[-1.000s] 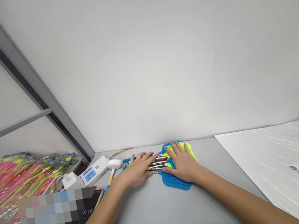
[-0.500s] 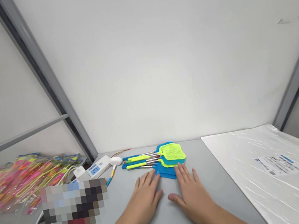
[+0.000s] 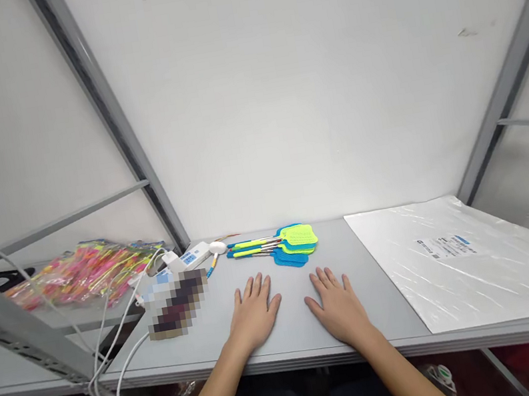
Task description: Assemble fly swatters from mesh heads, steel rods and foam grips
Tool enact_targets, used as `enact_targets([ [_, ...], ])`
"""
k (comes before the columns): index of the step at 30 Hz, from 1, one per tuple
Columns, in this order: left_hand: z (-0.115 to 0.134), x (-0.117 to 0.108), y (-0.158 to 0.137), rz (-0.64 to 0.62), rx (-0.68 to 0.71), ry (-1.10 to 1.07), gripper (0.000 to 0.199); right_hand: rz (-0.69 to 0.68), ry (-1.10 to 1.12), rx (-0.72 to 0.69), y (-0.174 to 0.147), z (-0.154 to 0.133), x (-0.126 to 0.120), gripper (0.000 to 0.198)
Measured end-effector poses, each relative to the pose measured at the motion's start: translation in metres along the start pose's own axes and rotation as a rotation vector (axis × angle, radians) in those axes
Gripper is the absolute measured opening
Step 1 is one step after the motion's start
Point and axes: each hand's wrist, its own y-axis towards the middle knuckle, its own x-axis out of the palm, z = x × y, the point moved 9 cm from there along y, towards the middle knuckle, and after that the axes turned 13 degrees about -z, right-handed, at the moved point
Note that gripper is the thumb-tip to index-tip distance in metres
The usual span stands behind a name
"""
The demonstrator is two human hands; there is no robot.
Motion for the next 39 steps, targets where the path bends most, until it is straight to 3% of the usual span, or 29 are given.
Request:
enact_targets([
  [19, -0.001, 0.003, -0.001, 0.019, -0.031, 0.001, 0.072, -0.009, -0.023, 0.019, -0.003, 0.001, 0.001, 0.066],
  [23, 0.004, -0.008, 0.004, 0.047, 0.013, 0.013, 0.069, 0.005, -0.037, -0.001, -0.004, 0.001, 0.002, 0.066],
  [28, 0.008, -0.057, 0.049, 0.097, 0.18, 0.041, 0.056, -0.02, -0.063, -0.012, -0.006, 0.0, 0.001, 0.066],
  [31, -0.004, -0.082, 0.088, 0.169, 0.189, 0.051, 0.046, -0.056, -0.082, -0.017, -0.005, -0.001, 0.0, 0.066],
  [36, -0.029, -0.08, 0.125, 0.222, 0.161, 0.073, 0.037, -0.142, -0.137, -0.104, 0.005, 0.0, -0.003, 0.066],
  [39, -0.035, -0.074, 0.131, 0.241, 0.159, 0.071, 0.033, -0.159, -0.212, -0.263, 0.011, -0.001, -0.012, 0.064],
])
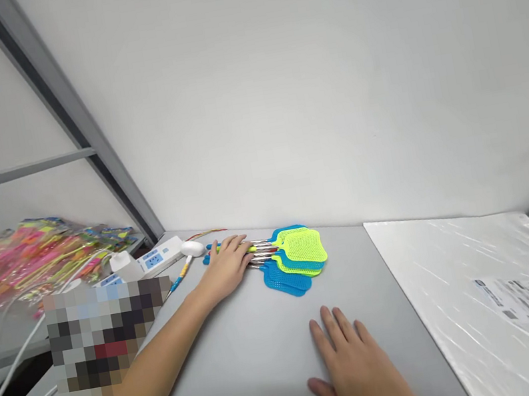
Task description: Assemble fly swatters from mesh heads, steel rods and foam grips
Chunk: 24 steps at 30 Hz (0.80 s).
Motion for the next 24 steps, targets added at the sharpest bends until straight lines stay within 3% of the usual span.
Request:
enact_targets([
  [3, 0.0, 0.002, 0.001, 0.027, -0.014, -0.006, 0.032, 0.071, -0.069, -0.178, 0.001, -0.001, -0.02, 0.052],
  [7, 0.001, 0.001, 0.003, 0.066, -0.056, -0.017, 0.029, 0.277, -0.114, -0.292, -0.001, -0.002, -0.058, 0.029],
  [13, 0.005, -0.019, -0.001, 0.166, -0.055, -0.023, 0.024, 0.553, -0.249, -0.437, -0.009, -0.01, -0.084, 0.028],
  [17, 0.017, -0.036, -0.014, 0.246, -0.019, -0.018, 0.029, 0.726, -0.308, -0.361, -0.011, -0.001, -0.091, 0.045],
  [20, 0.045, -0.035, -0.025, 0.252, 0.096, -0.001, 0.026, 0.897, -0.381, -0.242, -0.011, 0.004, -0.103, 0.056],
  [22, 0.068, -0.031, -0.034, 0.241, 0.183, 0.018, 0.024, 0.919, -0.433, -0.175, -0.001, 0.006, -0.108, 0.053],
  [24, 0.089, -0.025, -0.043, 0.224, 0.236, 0.066, 0.02, 0.843, -0.449, -0.154, 0.016, 0.009, -0.106, 0.035],
])
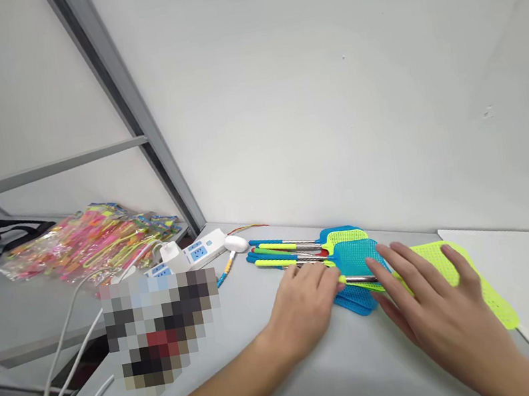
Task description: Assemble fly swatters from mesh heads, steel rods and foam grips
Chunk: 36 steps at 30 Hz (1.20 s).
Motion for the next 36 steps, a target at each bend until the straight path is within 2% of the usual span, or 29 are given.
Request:
enact_targets([
  [3, 0.02, 0.004, -0.005, -0.043, 0.007, 0.04, 0.014, -0.097, 0.043, -0.07, 0.004, -0.005, 0.021, 0.02],
  [5, 0.027, 0.004, -0.008, -0.074, 0.005, 0.036, 0.012, -0.101, 0.063, -0.081, 0.0, -0.007, 0.025, 0.02],
  [7, 0.029, 0.004, -0.01, -0.11, -0.009, 0.023, 0.011, -0.059, 0.057, -0.021, -0.003, -0.001, 0.021, 0.018],
  [10, 0.018, 0.004, -0.012, -0.179, -0.094, 0.008, 0.016, 0.013, 0.007, 0.084, -0.007, 0.016, 0.01, 0.021],
  [13, 0.002, 0.001, -0.012, -0.21, -0.16, -0.009, 0.022, 0.013, -0.033, 0.124, -0.009, 0.038, 0.01, 0.022],
  [16, -0.008, -0.002, -0.011, -0.213, -0.173, -0.033, 0.026, 0.021, -0.011, 0.081, -0.013, 0.053, 0.012, 0.034],
  [19, -0.004, -0.003, -0.01, -0.229, -0.131, -0.123, 0.028, 0.092, 0.055, -0.011, -0.016, 0.051, 0.007, 0.045],
  [25, 0.011, 0.008, -0.015, -0.379, -0.142, -0.525, 0.023, 0.228, 0.14, -0.088, -0.023, 0.044, -0.005, 0.053],
  [28, 0.016, 0.016, -0.02, -0.461, -0.2, -0.831, 0.025, 0.225, 0.193, -0.098, -0.024, 0.041, -0.005, 0.059],
  [30, 0.022, 0.03, -0.025, -0.575, -0.268, -1.095, 0.029, 0.166, 0.296, -0.06, -0.02, 0.041, 0.0, 0.067],
  [33, 0.037, 0.05, -0.036, -0.774, -0.358, -1.436, 0.031, 0.025, 0.541, 0.082, -0.016, 0.045, 0.014, 0.08],
  [36, 0.044, 0.056, -0.037, -0.823, -0.346, -1.576, 0.026, -0.115, 0.832, 0.201, -0.019, 0.051, 0.036, 0.081],
])
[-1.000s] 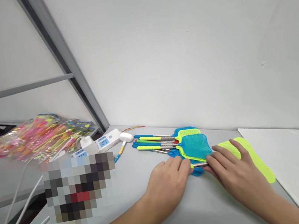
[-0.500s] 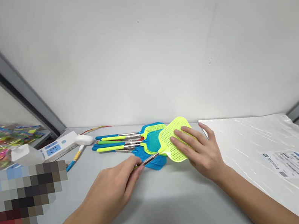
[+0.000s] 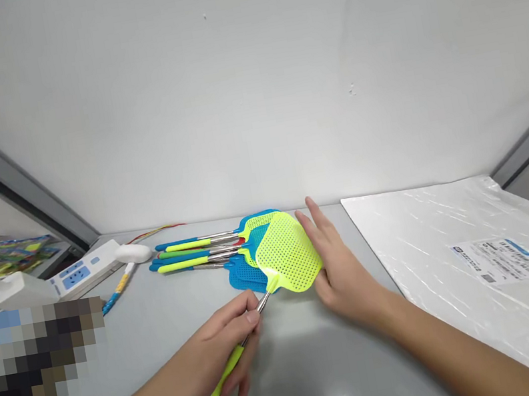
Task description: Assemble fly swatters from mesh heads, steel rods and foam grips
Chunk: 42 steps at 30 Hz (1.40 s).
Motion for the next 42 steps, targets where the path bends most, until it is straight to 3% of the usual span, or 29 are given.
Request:
enact_targets([
  [4, 0.006, -0.01, -0.004, 0.105, 0.02, 0.092, 0.026, 0.087, 0.544, 0.089, -0.002, 0.031, -0.01, 0.06],
  [6, 0.006, -0.01, -0.004, 0.103, -0.006, 0.136, 0.032, 0.113, 0.743, 0.206, -0.003, 0.047, -0.012, 0.047],
  [8, 0.001, -0.005, -0.002, 0.027, -0.042, 0.123, 0.037, -0.076, 0.874, 0.327, -0.001, 0.05, 0.004, 0.043],
  [11, -0.004, 0.002, 0.004, -0.098, -0.038, 0.049, 0.033, -0.427, 1.068, 0.378, -0.004, 0.033, 0.035, 0.046],
  [15, 0.005, 0.004, 0.007, -0.183, 0.117, -0.106, 0.029, -0.478, 1.23, 0.379, -0.005, 0.029, 0.051, 0.044],
  [19, 0.006, 0.02, 0.003, -0.358, 0.113, -0.312, 0.026, -0.552, 1.236, 0.339, -0.009, 0.033, 0.056, 0.046],
  [22, 0.004, 0.028, 0.001, -0.455, 0.064, -0.413, 0.025, -0.58, 1.129, 0.32, -0.009, 0.032, 0.048, 0.039],
  [25, 0.002, 0.027, 0.003, -0.458, 0.049, -0.384, 0.024, -0.588, 0.871, 0.333, -0.006, 0.031, 0.037, 0.023],
  [28, 0.002, 0.021, 0.005, -0.398, 0.049, -0.294, 0.023, -0.498, 0.574, 0.275, 0.001, 0.029, 0.023, 0.014],
  [30, 0.0, 0.016, 0.005, -0.346, 0.011, -0.207, 0.023, -0.378, 0.407, 0.155, 0.004, 0.024, 0.011, 0.011],
  [33, -0.003, 0.004, 0.0, -0.215, -0.079, 0.05, 0.03, -0.157, 0.048, -0.055, 0.0, 0.012, -0.008, 0.02],
  [37, 0.015, -0.012, -0.013, 0.03, -0.054, 0.64, 0.042, 0.1, -0.443, -0.104, -0.013, -0.001, -0.024, 0.05],
  [40, 0.033, -0.015, -0.023, 0.23, -0.027, 1.062, 0.042, 0.2, -0.536, -0.131, -0.017, -0.011, -0.029, 0.064],
  [42, 0.036, -0.016, -0.025, 0.29, -0.046, 1.215, 0.041, 0.181, -0.566, -0.151, -0.014, -0.011, -0.026, 0.068],
])
